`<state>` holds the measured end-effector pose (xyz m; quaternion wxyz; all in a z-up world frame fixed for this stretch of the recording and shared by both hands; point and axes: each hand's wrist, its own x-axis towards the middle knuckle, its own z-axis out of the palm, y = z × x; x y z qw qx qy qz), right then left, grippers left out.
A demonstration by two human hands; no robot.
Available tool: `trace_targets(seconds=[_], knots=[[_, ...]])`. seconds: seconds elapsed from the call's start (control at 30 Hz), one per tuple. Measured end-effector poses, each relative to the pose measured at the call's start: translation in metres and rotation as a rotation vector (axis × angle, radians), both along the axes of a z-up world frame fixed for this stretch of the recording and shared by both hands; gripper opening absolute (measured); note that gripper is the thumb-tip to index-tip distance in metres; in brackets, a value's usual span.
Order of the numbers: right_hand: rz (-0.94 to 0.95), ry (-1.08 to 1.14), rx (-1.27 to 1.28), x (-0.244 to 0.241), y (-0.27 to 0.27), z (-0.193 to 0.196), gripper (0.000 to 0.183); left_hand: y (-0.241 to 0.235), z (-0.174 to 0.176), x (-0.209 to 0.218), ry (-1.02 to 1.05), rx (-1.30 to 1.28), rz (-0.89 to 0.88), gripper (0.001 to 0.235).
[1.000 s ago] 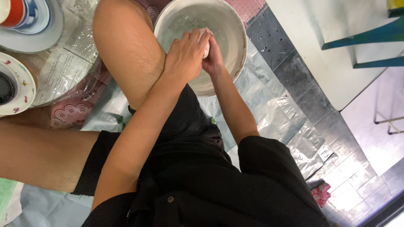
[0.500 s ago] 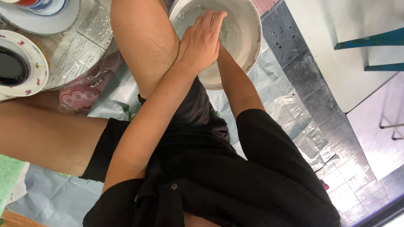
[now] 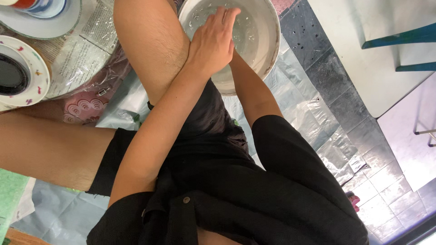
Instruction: The person washes various cups and small bowls in a white bucket of water. They rinse each item by hand and place the cleaned items onto a nearby tray.
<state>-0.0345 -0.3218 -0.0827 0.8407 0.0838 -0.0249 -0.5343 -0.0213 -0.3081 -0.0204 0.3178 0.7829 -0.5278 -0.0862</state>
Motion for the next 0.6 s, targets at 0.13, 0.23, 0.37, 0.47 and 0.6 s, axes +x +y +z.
trace_targets(seconds=[0.13,0.23,0.37,0.47,0.6], knots=[[0.007,-0.103,-0.006,0.000,0.001,0.000,0.050,-0.002,-0.002,0.001,-0.036,0.005,-0.004,0.063],[0.017,-0.100,-0.018,-0.004,0.001,-0.020,0.047,-0.004,-0.003,0.000,-0.029,0.044,0.006,0.061],[0.031,-0.026,-0.016,-0.014,-0.005,-0.083,0.046,-0.004,-0.001,0.002,0.027,-0.001,0.004,0.060],[0.381,0.518,-0.207,-0.043,-0.056,-0.143,0.041,-0.005,0.004,0.003,0.102,-0.051,0.009,0.057],[0.607,1.405,-1.035,-0.070,-0.109,-0.186,0.040,-0.004,0.011,0.004,0.176,-0.170,0.077,0.051]])
